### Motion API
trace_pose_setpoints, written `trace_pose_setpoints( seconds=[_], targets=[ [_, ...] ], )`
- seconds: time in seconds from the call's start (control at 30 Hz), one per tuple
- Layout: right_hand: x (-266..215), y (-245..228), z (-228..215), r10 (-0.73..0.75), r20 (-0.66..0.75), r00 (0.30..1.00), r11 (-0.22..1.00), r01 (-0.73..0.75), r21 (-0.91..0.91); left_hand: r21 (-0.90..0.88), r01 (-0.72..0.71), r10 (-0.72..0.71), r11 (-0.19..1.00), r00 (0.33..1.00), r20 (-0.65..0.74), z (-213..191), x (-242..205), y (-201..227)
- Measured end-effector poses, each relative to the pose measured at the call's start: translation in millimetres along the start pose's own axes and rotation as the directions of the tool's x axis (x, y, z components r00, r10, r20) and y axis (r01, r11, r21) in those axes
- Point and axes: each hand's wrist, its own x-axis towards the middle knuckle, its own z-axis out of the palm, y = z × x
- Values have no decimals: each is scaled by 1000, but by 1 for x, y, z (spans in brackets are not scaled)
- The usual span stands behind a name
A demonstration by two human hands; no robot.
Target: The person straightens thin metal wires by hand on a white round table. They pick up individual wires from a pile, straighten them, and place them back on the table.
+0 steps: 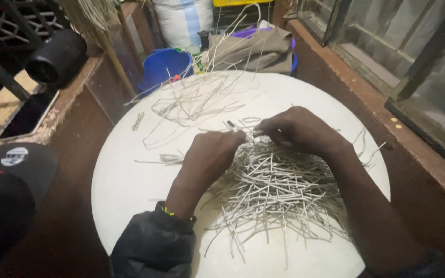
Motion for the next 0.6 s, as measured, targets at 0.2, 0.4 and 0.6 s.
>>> trace_pose_setpoints(
  seconds=[0.2,0.4,0.6],
  targets=[
    [15,-28,-1,-61,-128,990,994,49,-101,128,19,4,992,983,-181,14,1,-11],
    [9,-2,11,-73,-167,983,996,80,36,-68,11,-19,998,991,-130,-11,0,-5],
    [6,5,-9,-178,67,982,897,134,420,-350,-86,103,933,994,29,-15,0,-1]
  ],
)
